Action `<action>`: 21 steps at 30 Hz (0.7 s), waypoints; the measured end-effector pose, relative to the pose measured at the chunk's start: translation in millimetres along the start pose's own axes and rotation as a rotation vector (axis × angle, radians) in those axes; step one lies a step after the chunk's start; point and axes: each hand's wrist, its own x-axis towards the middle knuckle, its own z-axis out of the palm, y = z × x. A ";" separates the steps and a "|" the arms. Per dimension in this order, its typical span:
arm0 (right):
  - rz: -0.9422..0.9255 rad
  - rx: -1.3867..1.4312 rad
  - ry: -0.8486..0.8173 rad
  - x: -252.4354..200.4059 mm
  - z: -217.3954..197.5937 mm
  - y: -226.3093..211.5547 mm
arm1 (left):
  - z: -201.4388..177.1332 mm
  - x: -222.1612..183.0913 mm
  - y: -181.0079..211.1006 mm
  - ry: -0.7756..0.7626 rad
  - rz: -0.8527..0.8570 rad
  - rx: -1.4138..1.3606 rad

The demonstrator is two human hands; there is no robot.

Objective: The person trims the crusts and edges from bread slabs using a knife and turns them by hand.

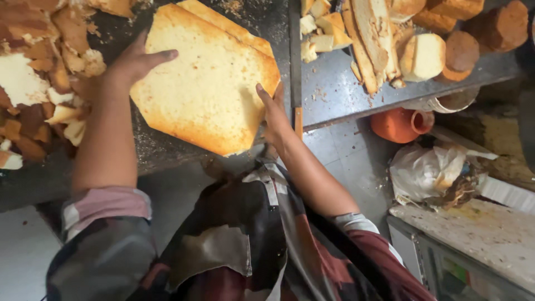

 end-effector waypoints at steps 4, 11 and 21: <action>-0.039 0.102 -0.065 5.8 11.8 -0.6 | 2.0 2.3 -10.6 -0.012 -0.118 -0.161; -0.075 0.187 -0.226 35.5 9.8 -18.5 | 11.3 -26.9 -13.1 0.116 -0.301 -0.151; 0.029 -0.259 -0.575 128.6 27.5 -84.2 | 87.0 -75.9 -59.2 0.592 -0.174 -0.730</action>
